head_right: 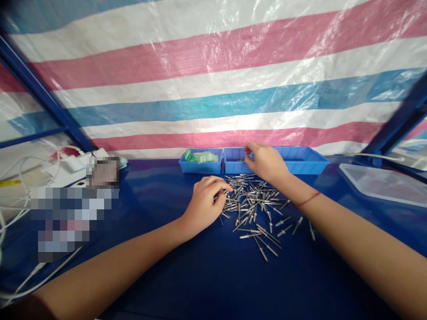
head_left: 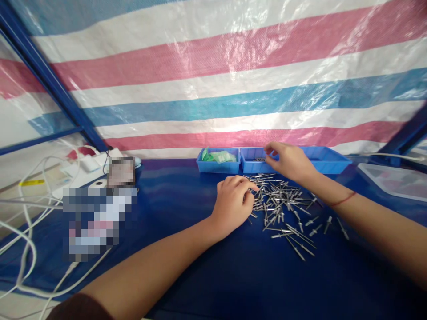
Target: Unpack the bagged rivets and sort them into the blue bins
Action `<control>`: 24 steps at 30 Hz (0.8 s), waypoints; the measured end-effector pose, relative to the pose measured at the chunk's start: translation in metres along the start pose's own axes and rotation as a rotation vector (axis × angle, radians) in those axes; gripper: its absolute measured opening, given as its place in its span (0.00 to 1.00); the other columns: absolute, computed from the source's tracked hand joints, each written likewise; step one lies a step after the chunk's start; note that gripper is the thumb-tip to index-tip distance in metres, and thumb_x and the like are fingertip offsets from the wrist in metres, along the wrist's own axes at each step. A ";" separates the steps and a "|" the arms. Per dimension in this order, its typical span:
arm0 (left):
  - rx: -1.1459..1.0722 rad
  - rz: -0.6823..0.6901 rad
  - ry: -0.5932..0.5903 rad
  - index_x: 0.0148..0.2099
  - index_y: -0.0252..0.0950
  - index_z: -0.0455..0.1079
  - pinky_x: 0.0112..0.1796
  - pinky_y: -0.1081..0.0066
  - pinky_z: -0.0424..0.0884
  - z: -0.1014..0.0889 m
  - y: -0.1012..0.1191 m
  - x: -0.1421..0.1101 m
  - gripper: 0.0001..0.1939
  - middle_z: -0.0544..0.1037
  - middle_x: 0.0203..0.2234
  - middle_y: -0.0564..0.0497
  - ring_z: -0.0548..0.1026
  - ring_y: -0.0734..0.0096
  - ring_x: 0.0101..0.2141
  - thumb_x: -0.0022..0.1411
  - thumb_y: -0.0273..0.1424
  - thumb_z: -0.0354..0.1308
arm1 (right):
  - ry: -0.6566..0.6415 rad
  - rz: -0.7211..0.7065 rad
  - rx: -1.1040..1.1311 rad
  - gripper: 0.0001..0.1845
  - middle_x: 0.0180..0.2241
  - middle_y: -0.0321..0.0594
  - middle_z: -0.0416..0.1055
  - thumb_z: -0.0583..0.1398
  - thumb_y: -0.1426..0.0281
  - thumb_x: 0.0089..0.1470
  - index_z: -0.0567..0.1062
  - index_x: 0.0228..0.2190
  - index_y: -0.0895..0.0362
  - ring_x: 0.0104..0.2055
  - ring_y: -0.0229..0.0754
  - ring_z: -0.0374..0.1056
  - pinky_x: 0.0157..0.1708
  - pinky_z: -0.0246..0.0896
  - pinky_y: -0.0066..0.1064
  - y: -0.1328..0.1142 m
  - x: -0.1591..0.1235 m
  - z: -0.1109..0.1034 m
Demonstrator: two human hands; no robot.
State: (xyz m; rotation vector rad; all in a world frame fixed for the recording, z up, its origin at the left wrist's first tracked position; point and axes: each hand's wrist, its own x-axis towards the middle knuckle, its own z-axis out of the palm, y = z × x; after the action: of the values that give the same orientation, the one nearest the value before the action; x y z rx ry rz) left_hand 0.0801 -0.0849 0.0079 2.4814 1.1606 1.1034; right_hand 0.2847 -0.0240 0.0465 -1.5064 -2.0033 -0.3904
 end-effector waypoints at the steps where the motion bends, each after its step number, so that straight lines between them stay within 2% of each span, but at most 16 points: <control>1: 0.016 -0.019 -0.004 0.38 0.41 0.72 0.45 0.63 0.61 0.000 0.000 0.000 0.13 0.76 0.38 0.55 0.70 0.67 0.44 0.57 0.20 0.50 | 0.014 -0.010 0.029 0.07 0.30 0.45 0.75 0.55 0.71 0.50 0.72 0.32 0.57 0.31 0.47 0.71 0.30 0.62 0.35 -0.004 -0.005 -0.004; 3: 0.043 -0.050 -0.030 0.37 0.42 0.73 0.45 0.62 0.61 0.000 0.001 0.000 0.11 0.76 0.39 0.55 0.69 0.66 0.45 0.57 0.23 0.52 | -0.027 -0.073 0.128 0.06 0.29 0.41 0.75 0.55 0.73 0.50 0.72 0.31 0.56 0.30 0.43 0.71 0.30 0.63 0.33 -0.015 -0.019 -0.013; 6: 0.073 -0.063 -0.083 0.36 0.44 0.75 0.45 0.60 0.61 0.001 0.002 0.000 0.09 0.76 0.42 0.56 0.69 0.64 0.46 0.59 0.28 0.53 | -0.203 -0.259 0.269 0.09 0.30 0.39 0.76 0.54 0.75 0.51 0.74 0.30 0.55 0.32 0.40 0.71 0.33 0.64 0.31 -0.030 -0.045 -0.023; 9: 0.113 -0.069 -0.106 0.35 0.42 0.75 0.45 0.57 0.60 0.001 0.003 0.000 0.09 0.76 0.42 0.54 0.69 0.62 0.45 0.60 0.31 0.53 | -0.311 -0.370 0.258 0.11 0.32 0.41 0.75 0.53 0.76 0.54 0.75 0.31 0.56 0.36 0.43 0.70 0.37 0.64 0.34 -0.035 -0.066 -0.024; 16: 0.132 -0.086 -0.078 0.31 0.38 0.73 0.44 0.54 0.62 0.005 0.000 0.000 0.04 0.75 0.41 0.50 0.68 0.57 0.45 0.56 0.29 0.56 | -0.302 -0.226 0.206 0.10 0.35 0.44 0.75 0.56 0.76 0.51 0.76 0.34 0.56 0.38 0.47 0.70 0.39 0.66 0.40 -0.028 -0.074 -0.023; 21: 0.139 -0.059 -0.113 0.34 0.40 0.72 0.45 0.53 0.62 0.005 0.001 -0.001 0.05 0.73 0.43 0.50 0.67 0.55 0.47 0.53 0.28 0.57 | -0.292 -0.291 0.205 0.14 0.38 0.46 0.73 0.53 0.76 0.55 0.76 0.39 0.57 0.40 0.47 0.68 0.40 0.64 0.40 -0.030 -0.069 -0.022; 24: 0.148 -0.061 -0.138 0.35 0.41 0.72 0.45 0.52 0.62 0.005 0.002 -0.001 0.06 0.72 0.45 0.50 0.66 0.55 0.49 0.52 0.28 0.56 | -0.341 -0.344 0.177 0.13 0.35 0.46 0.72 0.54 0.77 0.55 0.77 0.36 0.57 0.38 0.46 0.68 0.39 0.63 0.38 -0.032 -0.065 -0.021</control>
State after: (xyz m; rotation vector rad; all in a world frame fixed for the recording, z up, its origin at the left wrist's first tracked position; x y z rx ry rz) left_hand 0.0842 -0.0864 0.0049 2.5647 1.3101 0.8440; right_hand 0.2720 -0.0960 0.0265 -1.1794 -2.5030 -0.0884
